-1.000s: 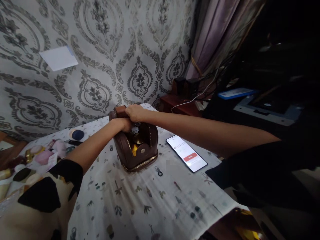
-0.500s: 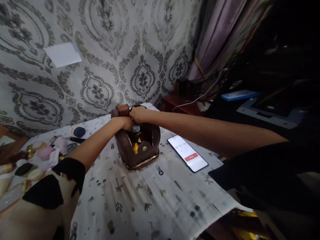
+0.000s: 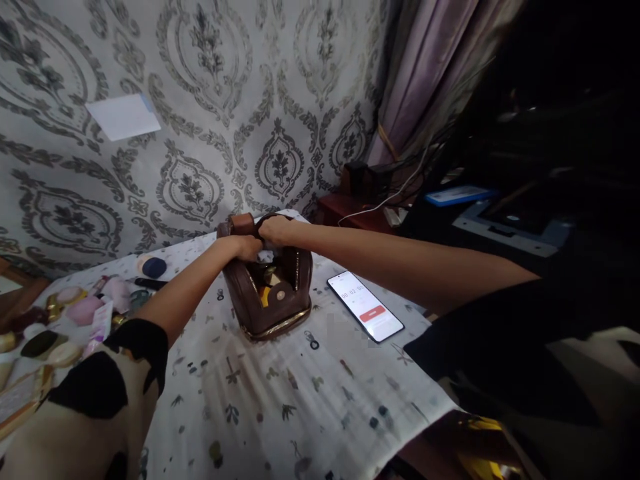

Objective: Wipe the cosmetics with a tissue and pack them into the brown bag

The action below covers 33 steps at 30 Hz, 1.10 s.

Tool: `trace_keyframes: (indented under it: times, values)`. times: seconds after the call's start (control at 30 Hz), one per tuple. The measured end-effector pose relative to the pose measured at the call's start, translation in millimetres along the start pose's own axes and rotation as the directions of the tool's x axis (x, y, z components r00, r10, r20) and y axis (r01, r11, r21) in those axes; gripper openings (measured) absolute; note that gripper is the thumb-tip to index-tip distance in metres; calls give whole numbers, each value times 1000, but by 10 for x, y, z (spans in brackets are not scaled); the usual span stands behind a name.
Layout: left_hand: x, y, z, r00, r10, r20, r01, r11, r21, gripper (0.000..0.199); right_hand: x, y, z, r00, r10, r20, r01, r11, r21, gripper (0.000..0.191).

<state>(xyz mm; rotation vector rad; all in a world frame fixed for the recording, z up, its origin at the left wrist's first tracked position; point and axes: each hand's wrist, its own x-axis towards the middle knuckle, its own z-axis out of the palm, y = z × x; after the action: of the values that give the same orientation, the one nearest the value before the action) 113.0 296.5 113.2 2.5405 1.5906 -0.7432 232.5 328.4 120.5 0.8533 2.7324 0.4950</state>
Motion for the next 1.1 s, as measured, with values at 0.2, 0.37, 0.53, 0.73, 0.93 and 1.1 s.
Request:
trace_keyframes:
  times: [0.2,0.37,0.53,0.73,0.93,1.1]
  values:
    - [-16,-75,-50,991,-129,46,129,992,11,38,-67,-3,15,1000,-21,-14,21,1000,13,29]
    - [59,-3,-56,988,-137,72,136,991,15,38,-115,-42,2,1000,-20,-1,20,1000,8,27]
    - [-15,23,-67,986,-137,97,138,990,-4,34,-117,-73,3,1000,-18,-1,18,1000,7,28]
    - [-36,18,-45,990,-120,79,123,992,-30,28,-87,-104,10,1000,12,20,-12,1000,10,34]
    - [151,-22,36,989,-146,11,146,988,-41,39,-102,-116,-16,998,8,66,-10,1000,28,44]
    - [213,-63,112,990,-137,-44,133,988,-79,38,-126,-119,-65,997,4,77,-7,1000,30,43]
